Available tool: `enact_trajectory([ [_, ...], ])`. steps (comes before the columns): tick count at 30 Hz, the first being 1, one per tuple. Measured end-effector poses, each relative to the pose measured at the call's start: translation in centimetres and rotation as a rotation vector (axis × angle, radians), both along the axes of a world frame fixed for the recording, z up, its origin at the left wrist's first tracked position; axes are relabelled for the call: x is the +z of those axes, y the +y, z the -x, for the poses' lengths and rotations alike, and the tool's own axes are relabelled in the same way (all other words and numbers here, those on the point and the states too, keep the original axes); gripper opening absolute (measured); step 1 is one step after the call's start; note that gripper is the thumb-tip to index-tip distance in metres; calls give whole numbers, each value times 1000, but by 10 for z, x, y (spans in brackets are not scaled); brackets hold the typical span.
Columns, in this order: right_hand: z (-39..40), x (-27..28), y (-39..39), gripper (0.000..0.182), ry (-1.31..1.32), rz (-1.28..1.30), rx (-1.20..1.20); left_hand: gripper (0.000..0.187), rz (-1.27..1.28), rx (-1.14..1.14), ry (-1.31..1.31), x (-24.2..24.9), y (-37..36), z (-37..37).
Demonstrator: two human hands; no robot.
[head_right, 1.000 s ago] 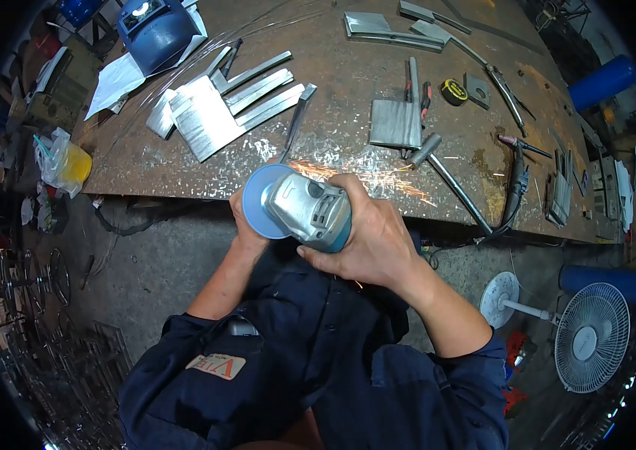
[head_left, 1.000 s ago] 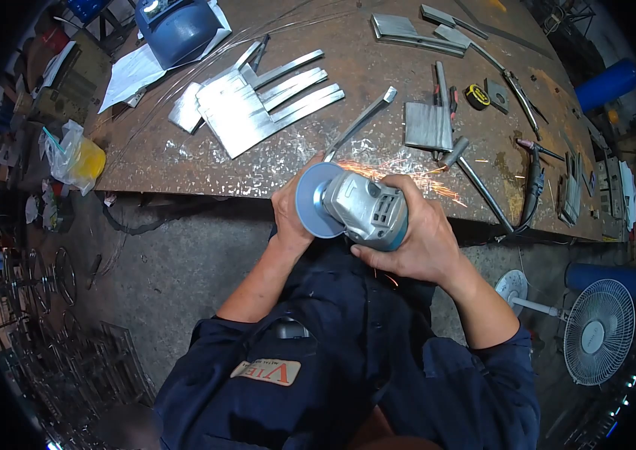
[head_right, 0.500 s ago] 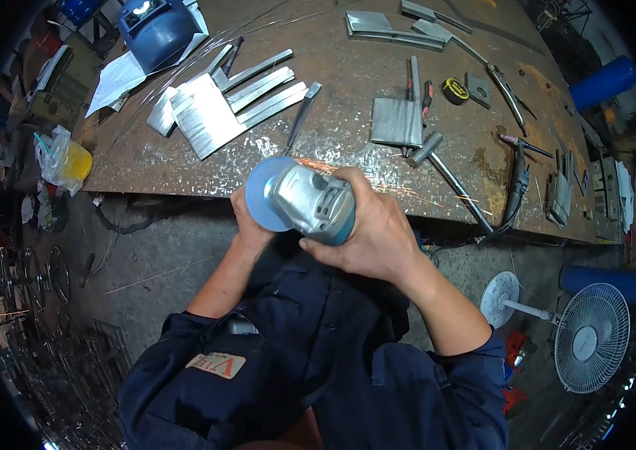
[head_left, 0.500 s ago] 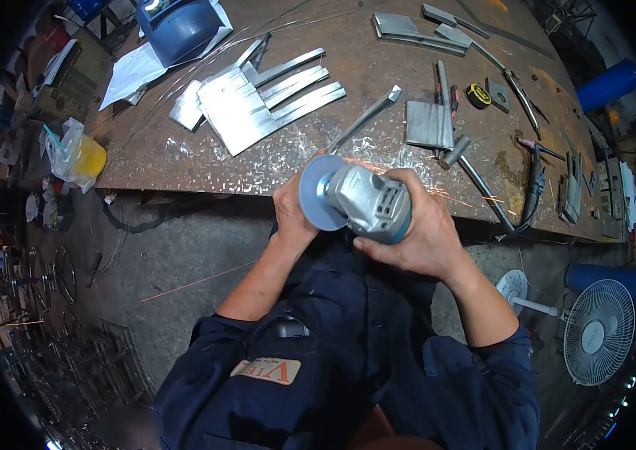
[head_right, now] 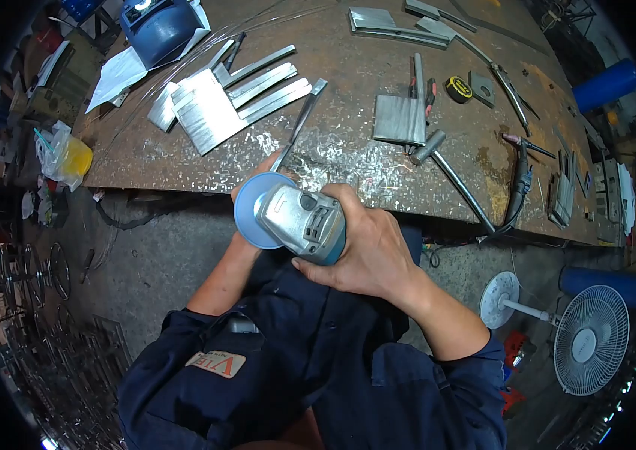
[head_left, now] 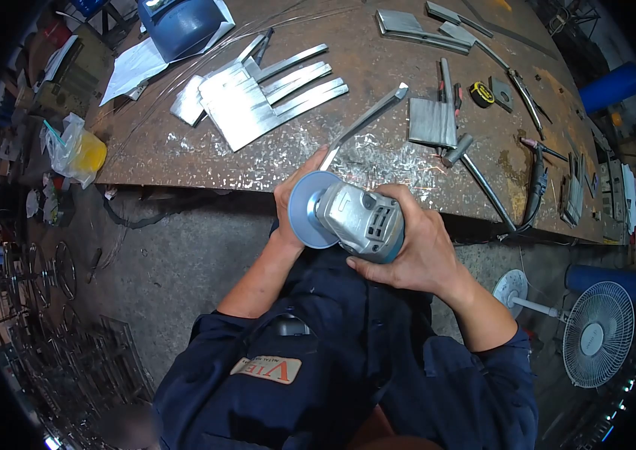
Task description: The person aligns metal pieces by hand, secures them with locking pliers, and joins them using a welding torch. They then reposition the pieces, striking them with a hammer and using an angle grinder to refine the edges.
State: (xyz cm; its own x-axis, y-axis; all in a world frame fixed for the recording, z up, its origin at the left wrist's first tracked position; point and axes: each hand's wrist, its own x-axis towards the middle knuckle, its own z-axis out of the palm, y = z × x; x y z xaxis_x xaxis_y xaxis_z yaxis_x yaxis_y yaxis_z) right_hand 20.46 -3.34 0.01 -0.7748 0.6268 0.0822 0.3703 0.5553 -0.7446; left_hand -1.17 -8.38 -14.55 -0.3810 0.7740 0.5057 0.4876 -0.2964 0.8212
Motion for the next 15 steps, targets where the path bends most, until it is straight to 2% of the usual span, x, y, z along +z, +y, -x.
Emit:
enact_trajectory([
  [2, 0, 0, 3, 86, -15, 9, -9, 44, -19, -5, -2, 0, 1, -1],
  [4, 0, -5, 8, 85, 57, -29, -38, 48, -17, 52, 135, 10, 2, -2],
  [7, 0, -3, 10, 86, 39, -55, -55, 47, -10, 39, 113, 19, -1, -2],
  [11, -2, -5, 4, 87, 15, 4, 1, 44, -24, -15, 82, -4, 2, 3],
  [13, 0, -4, 5, 87, 38, -11, -2, 40, -99, -30, 79, 2, 4, 3],
  [15, 1, -4, 10, 86, 42, -59, -51, 45, -30, 19, 96, 15, -1, -2],
])
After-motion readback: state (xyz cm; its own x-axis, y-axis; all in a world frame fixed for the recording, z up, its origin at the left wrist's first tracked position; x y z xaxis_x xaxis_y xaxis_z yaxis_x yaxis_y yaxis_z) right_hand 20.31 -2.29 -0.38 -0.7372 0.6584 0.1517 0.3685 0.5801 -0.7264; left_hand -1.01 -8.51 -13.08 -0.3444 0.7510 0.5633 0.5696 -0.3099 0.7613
